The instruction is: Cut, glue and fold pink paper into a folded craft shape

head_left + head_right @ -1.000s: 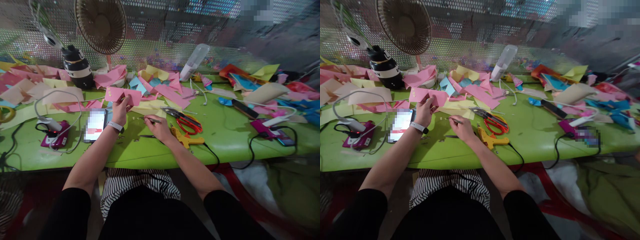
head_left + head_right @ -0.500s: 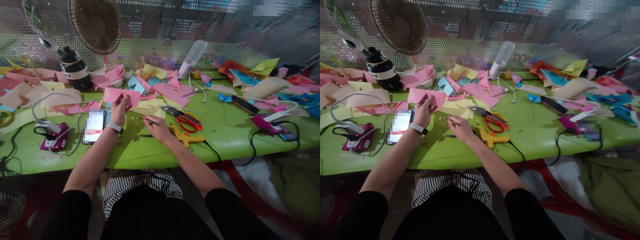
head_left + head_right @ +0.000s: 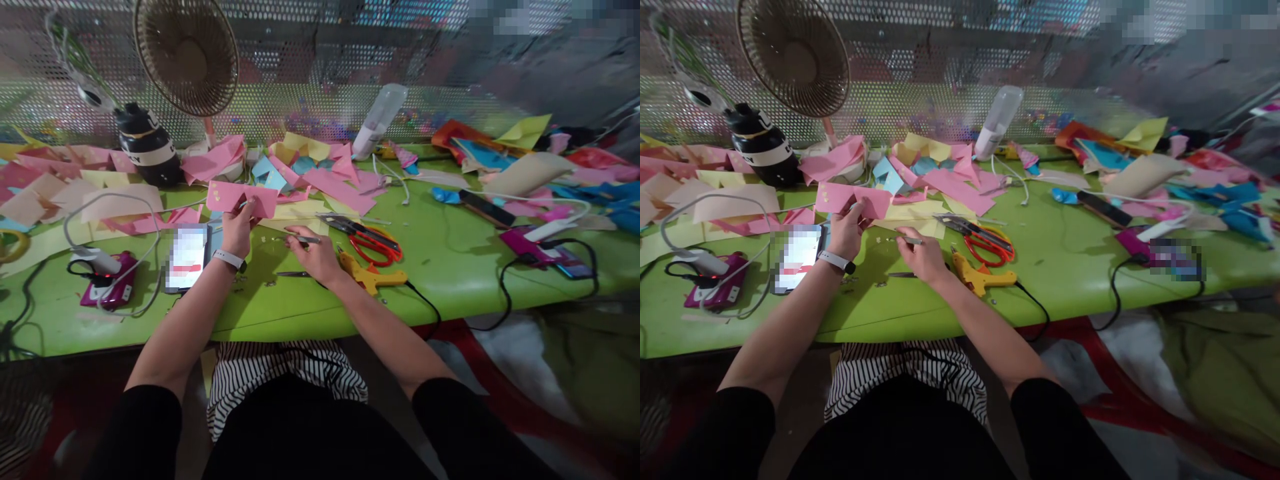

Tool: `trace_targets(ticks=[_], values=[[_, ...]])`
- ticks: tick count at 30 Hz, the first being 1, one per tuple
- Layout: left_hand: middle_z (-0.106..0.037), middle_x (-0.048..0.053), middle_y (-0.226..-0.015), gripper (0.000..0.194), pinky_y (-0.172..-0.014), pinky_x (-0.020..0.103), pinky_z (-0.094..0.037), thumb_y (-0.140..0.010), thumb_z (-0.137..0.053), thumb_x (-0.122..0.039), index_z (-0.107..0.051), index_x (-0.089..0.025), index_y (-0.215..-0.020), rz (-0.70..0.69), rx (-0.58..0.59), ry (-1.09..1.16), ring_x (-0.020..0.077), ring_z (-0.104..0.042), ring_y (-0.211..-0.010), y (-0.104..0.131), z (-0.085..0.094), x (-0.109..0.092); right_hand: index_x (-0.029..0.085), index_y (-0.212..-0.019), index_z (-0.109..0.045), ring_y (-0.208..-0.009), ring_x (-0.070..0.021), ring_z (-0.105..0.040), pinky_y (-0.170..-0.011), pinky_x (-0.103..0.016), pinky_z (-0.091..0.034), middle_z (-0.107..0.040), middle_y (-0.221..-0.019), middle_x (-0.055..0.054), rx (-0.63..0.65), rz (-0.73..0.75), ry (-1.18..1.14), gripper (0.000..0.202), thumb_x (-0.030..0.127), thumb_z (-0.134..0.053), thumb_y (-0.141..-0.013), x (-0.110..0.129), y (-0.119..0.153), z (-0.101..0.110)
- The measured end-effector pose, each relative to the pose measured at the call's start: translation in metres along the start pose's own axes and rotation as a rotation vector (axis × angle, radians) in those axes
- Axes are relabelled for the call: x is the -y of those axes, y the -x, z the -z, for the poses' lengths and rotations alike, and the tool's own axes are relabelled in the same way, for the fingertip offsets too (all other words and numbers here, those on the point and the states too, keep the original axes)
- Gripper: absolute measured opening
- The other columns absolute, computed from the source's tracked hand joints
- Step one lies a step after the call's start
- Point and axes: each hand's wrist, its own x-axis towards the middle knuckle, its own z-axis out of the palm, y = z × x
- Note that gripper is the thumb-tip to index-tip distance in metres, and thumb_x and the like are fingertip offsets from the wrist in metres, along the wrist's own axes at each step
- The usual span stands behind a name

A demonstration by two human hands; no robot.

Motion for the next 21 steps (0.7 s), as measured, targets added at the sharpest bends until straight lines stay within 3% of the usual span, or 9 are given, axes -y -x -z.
trace_targets(ticks=[3, 7, 11, 16, 21], values=[[-0.072, 0.006, -0.092, 0.039, -0.07, 0.025, -0.052, -0.058, -0.084, -0.038, -0.068, -0.018, -0.088, 0.005, -0.009, 0.008, 0.0166, -0.066, -0.085, 0.001, -0.001, 0.001, 0.02, -0.109, -0.068, -0.079, -0.0203, -0.075, -0.066, -0.03, -0.061, -0.078, -0.088, -0.007, -0.061, 0.017, -0.043, 0.024, 0.03, -0.052, -0.095, 0.005, 0.001, 0.007], [-0.071, 0.003, -0.086, 0.04, -0.07, 0.025, -0.052, -0.056, -0.085, -0.037, -0.067, -0.018, -0.086, 0.073, 0.003, 0.031, 0.0133, -0.064, -0.077, 0.008, -0.005, 0.005, 0.02, -0.108, -0.067, -0.085, -0.0196, -0.075, -0.077, -0.032, -0.062, -0.078, -0.093, -0.007, -0.229, 0.144, -0.1, 0.023, 0.032, -0.05, -0.096, 0.014, 0.002, 0.017], [-0.071, 0.002, -0.087, 0.042, -0.07, 0.025, -0.051, -0.059, -0.085, -0.039, -0.068, -0.019, -0.092, 0.139, 0.106, 0.001, 0.012, -0.064, -0.073, 0.026, -0.014, 0.01, 0.02, -0.109, -0.067, -0.085, -0.0199, -0.075, -0.079, -0.034, -0.061, -0.078, -0.096, -0.009, -0.355, 0.232, -0.063, 0.022, 0.028, -0.051, -0.096, 0.019, 0.002, 0.024], [-0.073, 0.003, -0.093, 0.041, -0.073, 0.027, -0.052, -0.063, -0.084, -0.043, -0.069, -0.02, -0.095, 0.163, 0.214, -0.035, 0.0141, -0.066, -0.079, 0.045, -0.023, 0.008, 0.02, -0.108, -0.069, -0.085, -0.0219, -0.075, -0.081, -0.037, -0.06, -0.077, -0.096, -0.01, -0.341, 0.211, 0.007, 0.025, 0.029, -0.05, -0.096, 0.018, -0.001, 0.027], [-0.073, 0.002, -0.092, 0.04, -0.072, 0.028, -0.053, -0.063, -0.085, -0.041, -0.07, -0.022, -0.094, 0.173, 0.232, -0.02, 0.0142, -0.065, -0.078, 0.049, -0.025, 0.007, 0.022, -0.104, -0.071, -0.082, -0.0216, -0.074, -0.081, -0.036, -0.059, -0.077, -0.095, -0.009, -0.321, 0.201, 0.089, 0.024, 0.032, -0.051, -0.096, 0.018, 0.0, 0.027]])
